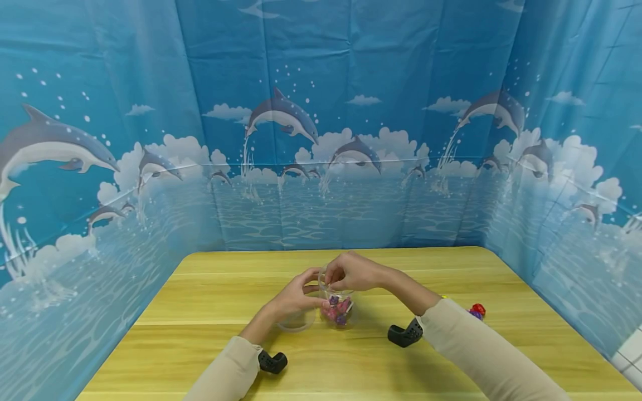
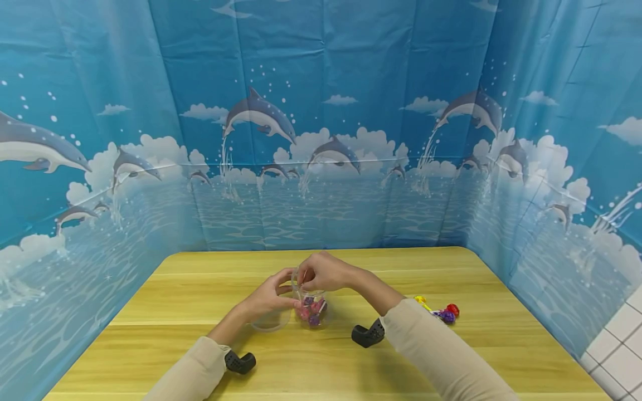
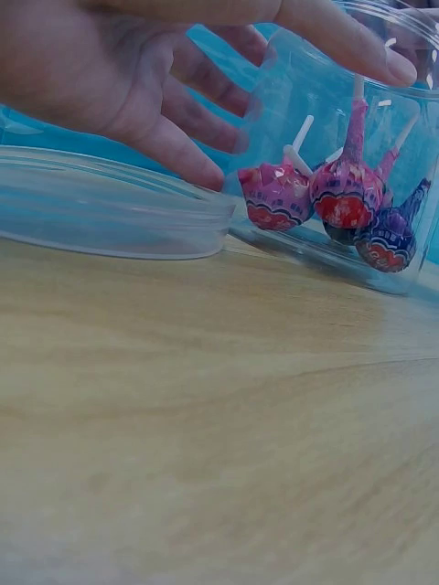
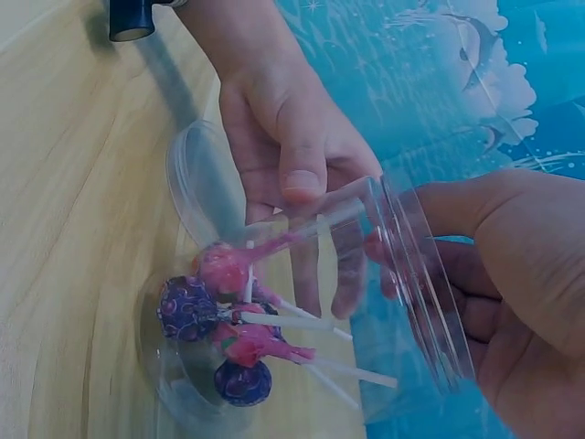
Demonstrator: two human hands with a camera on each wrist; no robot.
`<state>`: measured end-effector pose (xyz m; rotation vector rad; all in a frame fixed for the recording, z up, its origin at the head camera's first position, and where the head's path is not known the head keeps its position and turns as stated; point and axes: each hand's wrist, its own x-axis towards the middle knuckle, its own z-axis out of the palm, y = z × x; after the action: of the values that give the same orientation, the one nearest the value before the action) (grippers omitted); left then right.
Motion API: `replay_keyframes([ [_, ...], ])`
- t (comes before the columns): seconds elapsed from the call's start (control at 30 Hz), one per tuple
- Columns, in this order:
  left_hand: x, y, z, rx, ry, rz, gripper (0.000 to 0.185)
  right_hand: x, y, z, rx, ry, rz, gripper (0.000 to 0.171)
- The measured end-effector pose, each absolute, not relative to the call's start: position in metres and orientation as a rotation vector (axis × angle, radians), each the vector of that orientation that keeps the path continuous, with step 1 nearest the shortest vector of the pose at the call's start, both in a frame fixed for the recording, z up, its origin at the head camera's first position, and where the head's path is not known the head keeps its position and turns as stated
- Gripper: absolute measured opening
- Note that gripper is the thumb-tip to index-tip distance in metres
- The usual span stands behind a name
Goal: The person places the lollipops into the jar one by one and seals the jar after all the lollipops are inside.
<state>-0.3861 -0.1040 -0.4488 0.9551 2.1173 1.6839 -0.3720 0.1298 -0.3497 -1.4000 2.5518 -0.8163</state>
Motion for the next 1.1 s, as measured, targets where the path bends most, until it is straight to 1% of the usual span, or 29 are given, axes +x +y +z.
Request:
replay_keyframes([
  [0.13, -0.387, -0.103, -0.449, 0.958, 2.113, 1.685, 0.072, -0.371, 0.132, -0.348, -1.407, 2.561, -0.796, 0.009],
  [0.37, -0.388, -0.104, -0.451, 0.970, 2.110, 1.682, 0.078, -0.367, 0.141, -0.342, -1.353, 2.555, -0.837, 0.009],
  [0.47, -0.388, -0.104, -0.451, 1.000, 2.099, 1.690, 0.077, -0.366, 0.148, -0.339, -1.342, 2.562, -0.858, 0.009],
  [0.7, -0.389, -0.103, -0.451, 1.012, 2.123, 1.685, 0.070, -0.366, 0.169, -0.333, -1.313, 2.597, -0.939, 0.009],
  [1.1, -0.389, -0.103, -0.451, 1.029, 2.102, 1.701, 0.075, -0.358, 0.219, -0.326, -1.143, 2.713, -1.020, 0.008],
])
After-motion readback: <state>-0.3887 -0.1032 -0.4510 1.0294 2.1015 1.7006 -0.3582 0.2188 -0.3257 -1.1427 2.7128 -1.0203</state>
